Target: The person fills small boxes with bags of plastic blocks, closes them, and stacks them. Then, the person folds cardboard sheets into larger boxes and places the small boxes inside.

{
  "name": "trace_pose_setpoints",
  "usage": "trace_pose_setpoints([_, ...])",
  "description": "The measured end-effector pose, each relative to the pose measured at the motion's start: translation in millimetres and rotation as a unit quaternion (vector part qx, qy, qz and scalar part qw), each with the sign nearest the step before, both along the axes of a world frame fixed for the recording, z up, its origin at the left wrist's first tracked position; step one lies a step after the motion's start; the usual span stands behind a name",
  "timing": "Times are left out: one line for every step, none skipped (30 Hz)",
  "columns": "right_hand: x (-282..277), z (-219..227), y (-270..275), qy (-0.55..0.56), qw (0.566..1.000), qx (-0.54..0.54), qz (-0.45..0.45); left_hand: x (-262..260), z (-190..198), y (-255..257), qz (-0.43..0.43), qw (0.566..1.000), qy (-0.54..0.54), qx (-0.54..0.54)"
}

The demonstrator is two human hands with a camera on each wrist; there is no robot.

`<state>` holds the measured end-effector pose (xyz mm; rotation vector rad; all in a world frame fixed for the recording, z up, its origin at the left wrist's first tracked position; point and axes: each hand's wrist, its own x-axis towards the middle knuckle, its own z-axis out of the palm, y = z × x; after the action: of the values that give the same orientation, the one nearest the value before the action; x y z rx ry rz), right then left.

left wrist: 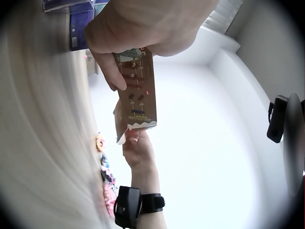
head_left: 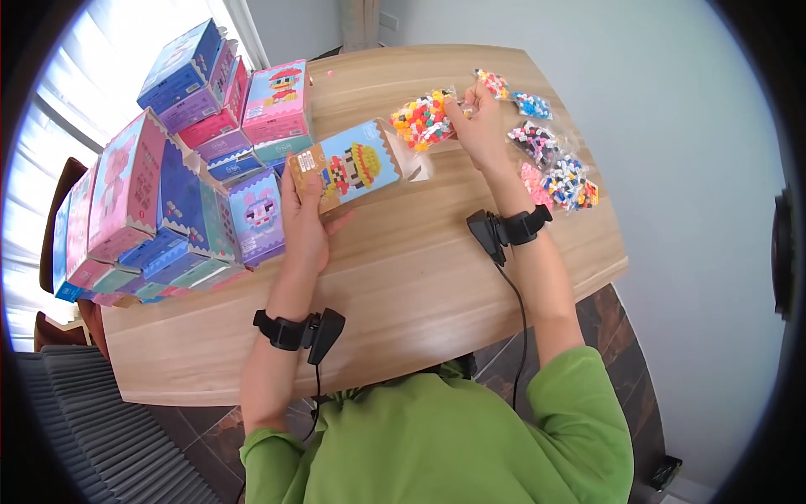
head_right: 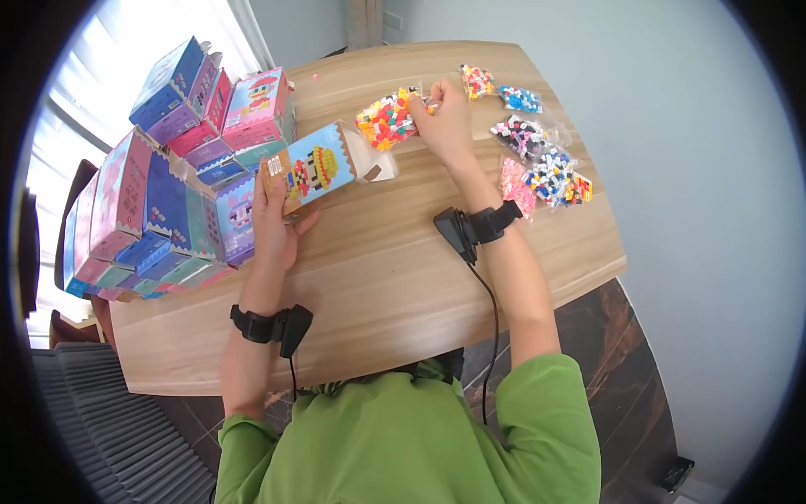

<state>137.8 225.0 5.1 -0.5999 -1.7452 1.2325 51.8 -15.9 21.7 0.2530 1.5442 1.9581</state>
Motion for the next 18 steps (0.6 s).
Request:
trace_pose_setpoints([1, -3, 2, -0.013, 0.999, 0.042, -0.024, -3, -1, -1, 0.000, 1.000, -0.003, 0.012])
trace_pose_setpoints([2, -4, 3, -0.025, 0.995, 0.086, -0.048, -8, -3, -3, 0.001, 1.000, -0.006, 0.024])
trace_pose_setpoints([5, -6, 3, 0.012, 0.998, 0.045, -0.035, -10, -4, -4, 0.003, 0.999, -0.010, 0.038])
trace_pose_setpoints([9, 8, -13, 0.049, 0.999, 0.003, -0.022, -11, -3, -3, 0.006, 0.999, -0.010, 0.035])
trace_pose_setpoints([12, 15, -21, 0.087, 0.995, -0.039, -0.008, -10, -3, -2, 0.010, 0.999, -0.008, 0.032])
trace_pose_setpoints([12, 14, -20, 0.075, 0.997, -0.005, 0.009, -11, -2, -2, 0.013, 0.999, -0.008, 0.028])
trace_pose_setpoints([12, 12, -17, 0.063, 0.997, 0.029, 0.026, -11, -2, -2, 0.012, 1.000, -0.008, 0.026])
trace_pose_setpoints([12, 12, -16, 0.050, 0.996, 0.063, 0.042, -11, -2, -1, 0.011, 1.000, -0.008, 0.024])
trace_pose_setpoints([13, 13, -16, 0.035, 0.997, 0.014, 0.074, -10, -2, 0, 0.010, 1.000, -0.007, 0.022])
trace_pose_setpoints([14, 16, -17, 0.021, 0.993, -0.036, 0.106, -9, -1, 1, 0.010, 1.000, 0.001, 0.017])
trace_pose_setpoints([15, 19, -18, 0.006, 0.987, -0.086, 0.138, -7, 0, 1, 0.011, 1.000, 0.008, 0.011])
trace_pose_setpoints([14, 22, -19, -0.022, 0.981, -0.125, 0.144, -6, 1, 2, 0.012, 1.000, 0.016, 0.006])
trace_pose_setpoints([13, 24, -19, -0.049, 0.974, -0.164, 0.150, -4, 1, 2, 0.000, 1.000, 0.020, 0.002])
trace_pose_setpoints([12, 24, -19, -0.076, 0.964, -0.203, 0.155, -3, 1, 1, -0.011, 1.000, 0.025, -0.003])
trace_pose_setpoints([9, 24, -20, -0.061, 0.965, -0.219, 0.128, -3, 2, 1, -0.023, 0.999, 0.029, -0.008])
trace_pose_setpoints([6, 22, -20, -0.044, 0.966, -0.234, 0.101, -2, 2, 0, -0.028, 0.999, 0.031, -0.006])
trace_pose_setpoints([3, 20, -20, -0.028, 0.965, -0.249, 0.074, -2, 3, -1, -0.033, 0.999, 0.032, -0.003])
trace_pose_setpoints([2, 16, -21, -0.008, 0.976, -0.210, 0.062, -2, 4, -1, -0.037, 0.999, 0.034, 0.001])
